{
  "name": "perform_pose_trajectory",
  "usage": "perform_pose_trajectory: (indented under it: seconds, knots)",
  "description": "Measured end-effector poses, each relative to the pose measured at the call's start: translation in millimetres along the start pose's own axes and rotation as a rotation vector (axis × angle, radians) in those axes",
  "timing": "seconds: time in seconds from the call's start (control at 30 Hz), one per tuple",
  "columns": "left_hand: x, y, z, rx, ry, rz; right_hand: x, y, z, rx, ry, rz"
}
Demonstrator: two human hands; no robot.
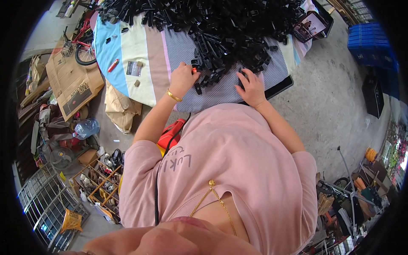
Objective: Sorting and organizing small black plastic components on a workstation table.
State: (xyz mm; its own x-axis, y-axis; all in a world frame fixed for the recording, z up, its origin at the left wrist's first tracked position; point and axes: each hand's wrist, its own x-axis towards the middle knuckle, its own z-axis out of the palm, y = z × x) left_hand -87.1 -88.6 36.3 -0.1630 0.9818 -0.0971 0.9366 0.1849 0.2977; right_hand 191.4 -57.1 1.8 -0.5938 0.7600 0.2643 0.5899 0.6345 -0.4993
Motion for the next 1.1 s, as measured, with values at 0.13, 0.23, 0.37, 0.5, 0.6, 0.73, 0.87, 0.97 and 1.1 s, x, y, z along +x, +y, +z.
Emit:
perform_pose_trajectory:
  seconds: [0.13,0.23,0.37,0.5,0.6,0.73,0.87,0.97,1.1]
  knots:
    - [10,-8,-18,-0.305,-0.150,-0.143,5,2,-1,0.082,0.042,0.048]
    - [18,-55,-27,-0.743,-0.302,-0.278,10,1,-5,0.081,0.110,0.065]
    - [33,-105,-56,-1.053,-0.198,-0.389,17,13,-9,-0.012,0.123,0.021]
    - [52,-196,-59,-0.647,0.188,-0.507,30,14,-18,-0.010,0.078,0.033]
    - [72,-220,-69,0.003,0.363,-0.438,30,12,-30,0.135,0.013,-0.025]
    - [85,-253,-71,0.302,0.295,-0.491,25,-16,-40,0.351,-0.180,-0.084]
    - [86,-226,-74,0.480,0.240,-0.681,29,-41,-17,0.422,-0.383,-0.180]
    - [74,-181,-67,0.569,0.567,-0.206,38,-46,12,0.405,-0.438,-0.287]
    - [27,-79,-24,-0.232,0.168,0.149,46,-50,12,0.304,-0.362,-0.282]
